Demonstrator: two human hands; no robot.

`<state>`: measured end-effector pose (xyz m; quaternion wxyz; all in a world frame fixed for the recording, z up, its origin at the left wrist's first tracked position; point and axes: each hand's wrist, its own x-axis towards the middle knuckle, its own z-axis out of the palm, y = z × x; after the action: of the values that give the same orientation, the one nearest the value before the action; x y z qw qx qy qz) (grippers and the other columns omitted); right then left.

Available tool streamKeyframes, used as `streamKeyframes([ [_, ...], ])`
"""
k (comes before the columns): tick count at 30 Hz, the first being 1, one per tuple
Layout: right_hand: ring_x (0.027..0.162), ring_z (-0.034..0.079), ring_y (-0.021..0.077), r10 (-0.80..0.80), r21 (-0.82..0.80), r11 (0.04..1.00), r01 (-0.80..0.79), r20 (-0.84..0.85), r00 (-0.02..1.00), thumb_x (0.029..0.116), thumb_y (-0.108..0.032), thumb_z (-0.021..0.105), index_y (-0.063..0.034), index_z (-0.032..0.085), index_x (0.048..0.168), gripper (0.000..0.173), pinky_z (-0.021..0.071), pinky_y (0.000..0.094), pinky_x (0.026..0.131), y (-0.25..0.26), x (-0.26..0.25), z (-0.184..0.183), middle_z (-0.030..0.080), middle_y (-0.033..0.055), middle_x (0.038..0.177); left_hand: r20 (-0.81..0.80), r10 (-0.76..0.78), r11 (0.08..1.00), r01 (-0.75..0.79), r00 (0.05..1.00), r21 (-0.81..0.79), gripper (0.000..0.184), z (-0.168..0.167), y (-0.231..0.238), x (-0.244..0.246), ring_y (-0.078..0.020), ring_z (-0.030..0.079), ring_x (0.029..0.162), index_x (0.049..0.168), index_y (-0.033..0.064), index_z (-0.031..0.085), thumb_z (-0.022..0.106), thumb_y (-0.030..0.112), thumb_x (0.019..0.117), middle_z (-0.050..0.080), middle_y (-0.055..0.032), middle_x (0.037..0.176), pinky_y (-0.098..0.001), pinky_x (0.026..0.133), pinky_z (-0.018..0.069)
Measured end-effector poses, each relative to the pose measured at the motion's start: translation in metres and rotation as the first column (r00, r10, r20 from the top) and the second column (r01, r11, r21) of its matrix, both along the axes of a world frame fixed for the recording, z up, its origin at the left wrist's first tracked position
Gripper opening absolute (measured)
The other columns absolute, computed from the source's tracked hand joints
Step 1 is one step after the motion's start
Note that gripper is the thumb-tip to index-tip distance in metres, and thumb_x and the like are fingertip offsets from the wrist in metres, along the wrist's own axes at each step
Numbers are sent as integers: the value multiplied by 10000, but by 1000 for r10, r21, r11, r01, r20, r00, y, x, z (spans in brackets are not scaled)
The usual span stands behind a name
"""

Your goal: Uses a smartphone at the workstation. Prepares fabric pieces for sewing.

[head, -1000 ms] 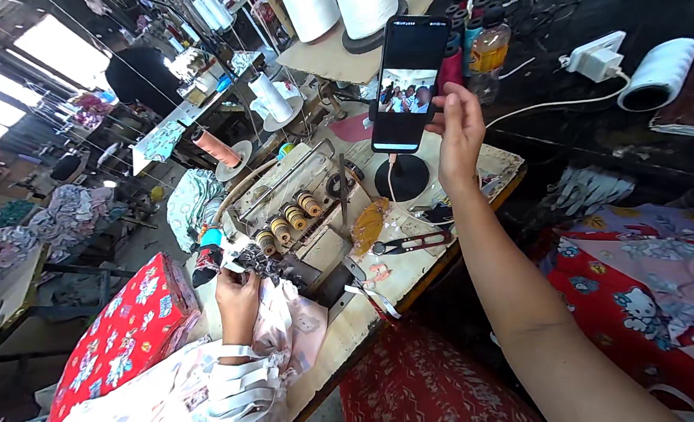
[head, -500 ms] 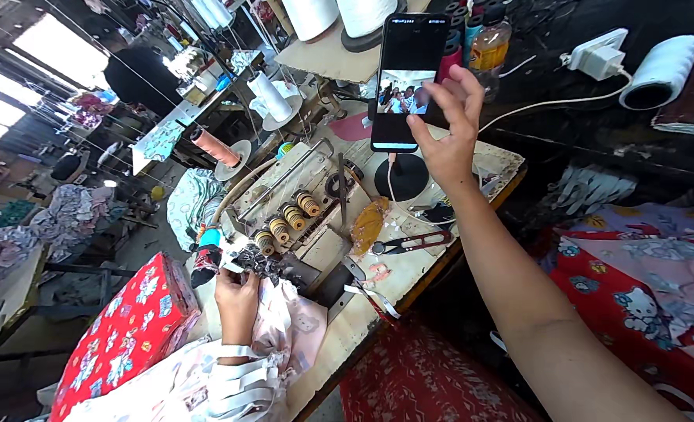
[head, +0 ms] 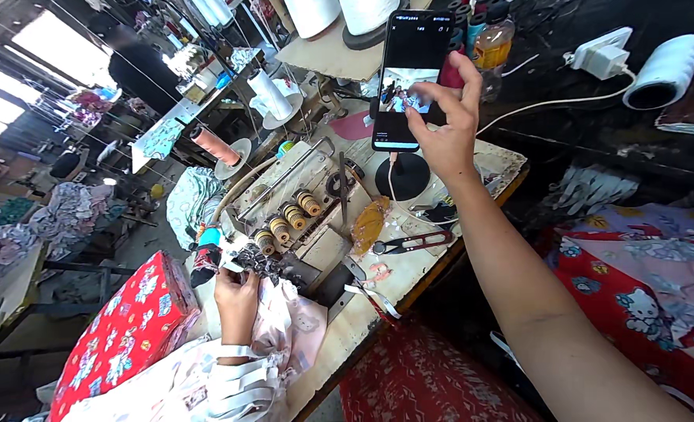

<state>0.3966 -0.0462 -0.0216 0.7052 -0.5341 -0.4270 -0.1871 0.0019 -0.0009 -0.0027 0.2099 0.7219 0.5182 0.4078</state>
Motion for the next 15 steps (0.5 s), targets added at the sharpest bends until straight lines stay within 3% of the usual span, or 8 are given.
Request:
streamKeyframes([
  [3, 1200, 569, 311, 8, -58, 998, -10, -26, 1000, 881, -101, 755, 8, 711, 1199, 339, 506, 297, 966, -3, 0, 3, 372, 331, 1516, -1, -2, 1000, 2, 1000, 3, 489, 0, 0, 0, 79, 603, 932, 1295, -139, 486, 661, -25, 852, 656, -112, 1091, -101, 836, 483],
  [7, 1084, 594, 273, 2, -133, 991, -5, -26, 1000, 870, -163, 775, 13, 637, 1319, 503, 513, 291, 852, -8, 2, 9, 334, 329, 1548, 4, -5, 1000, 5, 1000, -8, 494, 1, 0, 1, 78, 602, 930, 1298, -131, 483, 658, -23, 849, 653, -97, 1081, -100, 829, 485],
  [11, 1142, 578, 263, 41, -176, 983, -50, -54, 998, 846, -216, 812, -1, 534, 1448, 698, 513, 299, 870, -11, 3, 11, 276, 319, 1587, 2, -6, 1000, 6, 1000, -6, 497, 0, 0, 0, 70, 610, 953, 1298, -133, 486, 666, -10, 852, 659, -108, 1094, -110, 848, 492],
  [15, 1134, 572, 261, 50, -180, 982, -59, -52, 997, 816, -222, 842, 6, 473, 1500, 811, 509, 293, 853, -12, 3, 13, 254, 321, 1597, -1, -15, 1000, 15, 1000, 7, 516, -1, 1, -1, 53, 613, 976, 1309, -143, 477, 674, -7, 852, 657, -130, 1117, -121, 865, 493],
])
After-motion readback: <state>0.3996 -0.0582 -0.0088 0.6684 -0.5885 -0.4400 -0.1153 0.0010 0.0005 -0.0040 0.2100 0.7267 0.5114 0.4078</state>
